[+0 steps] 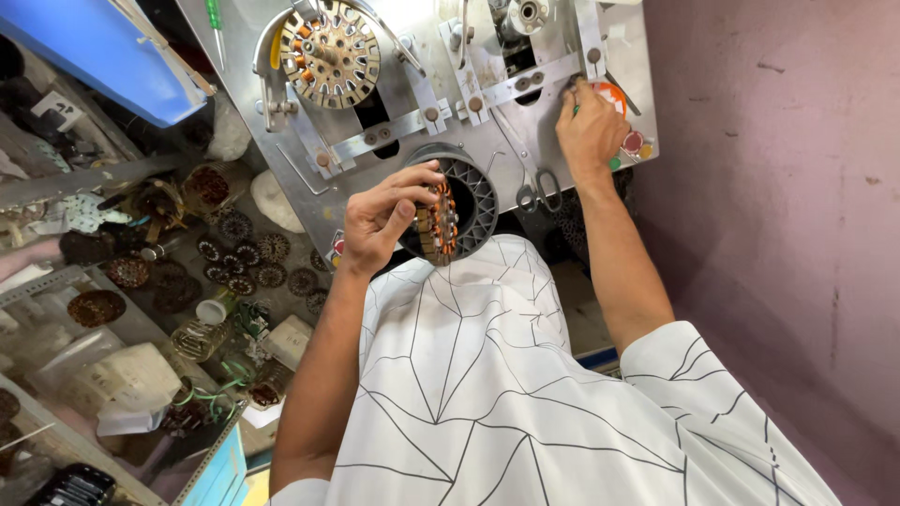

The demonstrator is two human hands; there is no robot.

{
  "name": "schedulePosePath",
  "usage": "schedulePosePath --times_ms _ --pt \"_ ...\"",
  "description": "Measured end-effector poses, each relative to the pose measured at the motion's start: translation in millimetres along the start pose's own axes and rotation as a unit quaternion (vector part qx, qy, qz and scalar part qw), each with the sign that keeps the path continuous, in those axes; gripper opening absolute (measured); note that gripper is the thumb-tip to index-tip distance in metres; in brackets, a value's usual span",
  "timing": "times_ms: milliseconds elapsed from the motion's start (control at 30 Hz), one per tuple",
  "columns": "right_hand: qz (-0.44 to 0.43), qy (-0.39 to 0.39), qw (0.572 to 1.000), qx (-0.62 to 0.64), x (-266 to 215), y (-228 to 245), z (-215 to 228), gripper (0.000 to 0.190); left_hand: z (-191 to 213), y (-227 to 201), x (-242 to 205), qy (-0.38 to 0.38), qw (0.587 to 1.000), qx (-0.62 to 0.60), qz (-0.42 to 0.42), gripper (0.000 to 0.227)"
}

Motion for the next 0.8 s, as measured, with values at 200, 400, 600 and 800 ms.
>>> schedulePosePath --times_ms 200,400,600,800 --pt "0.002 -0.012 1.000 -0.026 11.0 -1.3 -9.3 0.013 -4.0 4.8 -6.7 -0.074 0.997 -0.018 -0.002 0.031" --pt "0.107 -0.063 0.991 0.041 -4.3 35.0 36.7 0.010 -8.2 -19.9 -1.2 -0.175 0.983 0.053 0.021 0.029" --pt "0.140 0.111 0.923 0.341 -59.8 102.5 106.0 0.011 -28.4 -82.4 1.7 -0.234 0.925 0.298 0.036 0.015" --pt "0.361 -0.005 0.894 0.266 -149.8 189.1 194.5 0.021 -43.6 -97.4 10.0 -0.110 0.966 0.231 0.022 0.020"
Point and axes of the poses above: each hand's wrist, its own x-axis towards the middle knuckle, its own z-axis out of the back of the hand, y = z × x, the point moved 7 cm from there along x, towards the middle knuckle, and after that the axes turned 15 degrees about y, right-handed, at the moved point
